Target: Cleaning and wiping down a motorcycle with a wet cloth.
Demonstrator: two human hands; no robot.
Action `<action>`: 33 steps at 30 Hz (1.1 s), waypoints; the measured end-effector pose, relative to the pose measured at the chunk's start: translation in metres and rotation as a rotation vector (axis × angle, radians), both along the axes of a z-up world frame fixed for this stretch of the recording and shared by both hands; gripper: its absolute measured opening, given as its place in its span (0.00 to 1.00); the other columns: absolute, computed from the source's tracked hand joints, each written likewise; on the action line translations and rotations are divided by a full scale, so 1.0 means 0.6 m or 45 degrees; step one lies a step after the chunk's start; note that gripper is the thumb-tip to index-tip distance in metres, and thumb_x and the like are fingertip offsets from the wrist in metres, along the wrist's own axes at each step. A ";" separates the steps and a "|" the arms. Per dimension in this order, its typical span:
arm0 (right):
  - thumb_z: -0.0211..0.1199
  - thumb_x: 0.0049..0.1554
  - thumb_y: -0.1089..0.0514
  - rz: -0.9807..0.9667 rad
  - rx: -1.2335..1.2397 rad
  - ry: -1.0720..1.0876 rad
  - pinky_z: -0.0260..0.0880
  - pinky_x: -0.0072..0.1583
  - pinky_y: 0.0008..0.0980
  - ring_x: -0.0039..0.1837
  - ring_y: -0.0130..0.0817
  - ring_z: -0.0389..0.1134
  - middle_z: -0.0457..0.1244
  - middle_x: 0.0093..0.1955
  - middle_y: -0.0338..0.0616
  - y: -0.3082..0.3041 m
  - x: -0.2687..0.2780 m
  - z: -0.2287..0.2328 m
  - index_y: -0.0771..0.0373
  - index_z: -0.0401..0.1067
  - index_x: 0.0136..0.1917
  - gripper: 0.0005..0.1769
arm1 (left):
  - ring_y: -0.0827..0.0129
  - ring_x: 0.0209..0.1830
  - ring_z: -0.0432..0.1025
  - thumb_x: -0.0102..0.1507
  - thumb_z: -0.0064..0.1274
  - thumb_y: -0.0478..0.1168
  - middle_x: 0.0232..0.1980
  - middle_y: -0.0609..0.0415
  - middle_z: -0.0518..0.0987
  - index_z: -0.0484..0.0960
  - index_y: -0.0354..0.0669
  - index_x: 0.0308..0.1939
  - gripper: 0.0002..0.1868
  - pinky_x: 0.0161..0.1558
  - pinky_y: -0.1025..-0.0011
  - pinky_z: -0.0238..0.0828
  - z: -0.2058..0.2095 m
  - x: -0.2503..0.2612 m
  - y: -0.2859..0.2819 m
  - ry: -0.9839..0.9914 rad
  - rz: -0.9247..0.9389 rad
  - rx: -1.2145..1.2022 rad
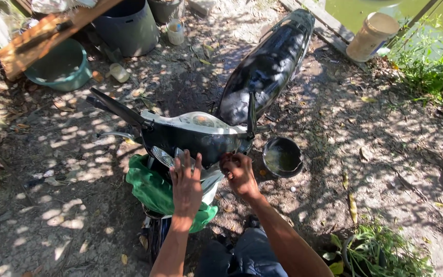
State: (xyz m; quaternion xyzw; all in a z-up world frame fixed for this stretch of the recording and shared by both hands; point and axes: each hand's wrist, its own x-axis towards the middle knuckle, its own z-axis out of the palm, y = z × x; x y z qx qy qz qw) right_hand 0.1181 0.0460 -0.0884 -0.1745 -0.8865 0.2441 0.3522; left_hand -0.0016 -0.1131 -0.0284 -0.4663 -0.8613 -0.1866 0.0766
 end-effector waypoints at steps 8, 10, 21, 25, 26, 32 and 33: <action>0.67 0.60 0.62 -0.492 -0.430 0.199 0.72 0.43 0.39 0.52 0.43 0.60 0.56 0.60 0.47 0.031 -0.030 -0.210 0.49 0.66 0.62 0.20 | 0.50 0.83 0.47 0.60 0.43 0.24 0.83 0.44 0.53 0.61 0.56 0.78 0.42 0.77 0.41 0.40 0.032 -0.019 -0.017 0.041 0.016 -0.124; 0.62 0.64 0.64 -0.308 -1.241 0.471 0.71 0.35 0.29 0.46 0.40 0.61 0.54 0.61 0.51 -0.011 -0.056 -0.184 0.43 0.58 0.65 0.23 | 0.53 0.83 0.48 0.59 0.44 0.23 0.83 0.46 0.55 0.61 0.57 0.78 0.43 0.77 0.43 0.41 0.039 -0.035 -0.011 0.120 0.005 -0.175; 0.69 0.52 0.72 0.083 -0.744 -0.047 0.77 0.63 0.31 0.72 0.56 0.53 0.46 0.69 0.59 -0.289 -0.157 -0.089 0.59 0.62 0.63 0.29 | 0.50 0.78 0.55 0.58 0.56 0.30 0.76 0.47 0.64 0.70 0.43 0.70 0.34 0.78 0.40 0.43 0.110 -0.097 -0.020 0.251 -0.134 -0.124; 0.73 0.48 0.73 -0.113 -0.419 0.205 0.77 0.62 0.33 0.71 0.58 0.55 0.46 0.69 0.63 -0.271 -0.155 -0.165 0.55 0.67 0.63 0.33 | 0.51 0.81 0.52 0.57 0.57 0.31 0.80 0.48 0.59 0.66 0.47 0.74 0.40 0.78 0.43 0.42 0.092 -0.098 -0.047 0.252 -0.054 -0.215; 0.73 0.49 0.73 -0.090 -0.438 0.212 0.79 0.60 0.33 0.71 0.57 0.56 0.46 0.70 0.64 -0.259 -0.143 -0.178 0.53 0.67 0.61 0.31 | 0.52 0.81 0.51 0.57 0.56 0.30 0.81 0.49 0.58 0.63 0.50 0.76 0.42 0.78 0.43 0.42 0.088 -0.096 -0.053 0.282 -0.043 -0.299; 0.66 0.49 0.71 -0.554 -0.204 0.340 0.68 0.58 0.45 0.62 0.43 0.55 0.52 0.62 0.48 -0.093 -0.073 -0.190 0.60 0.64 0.61 0.28 | 0.54 0.82 0.48 0.57 0.48 0.23 0.82 0.54 0.53 0.56 0.59 0.78 0.47 0.78 0.43 0.40 0.054 -0.092 -0.081 0.242 0.034 -0.455; 0.64 0.46 0.65 -0.724 -0.117 0.321 0.63 0.56 0.49 0.57 0.43 0.52 0.50 0.57 0.47 -0.050 -0.065 -0.189 0.64 0.63 0.59 0.26 | 0.54 0.82 0.48 0.56 0.46 0.22 0.83 0.56 0.51 0.55 0.60 0.78 0.48 0.78 0.44 0.40 0.047 -0.089 -0.087 0.209 0.063 -0.479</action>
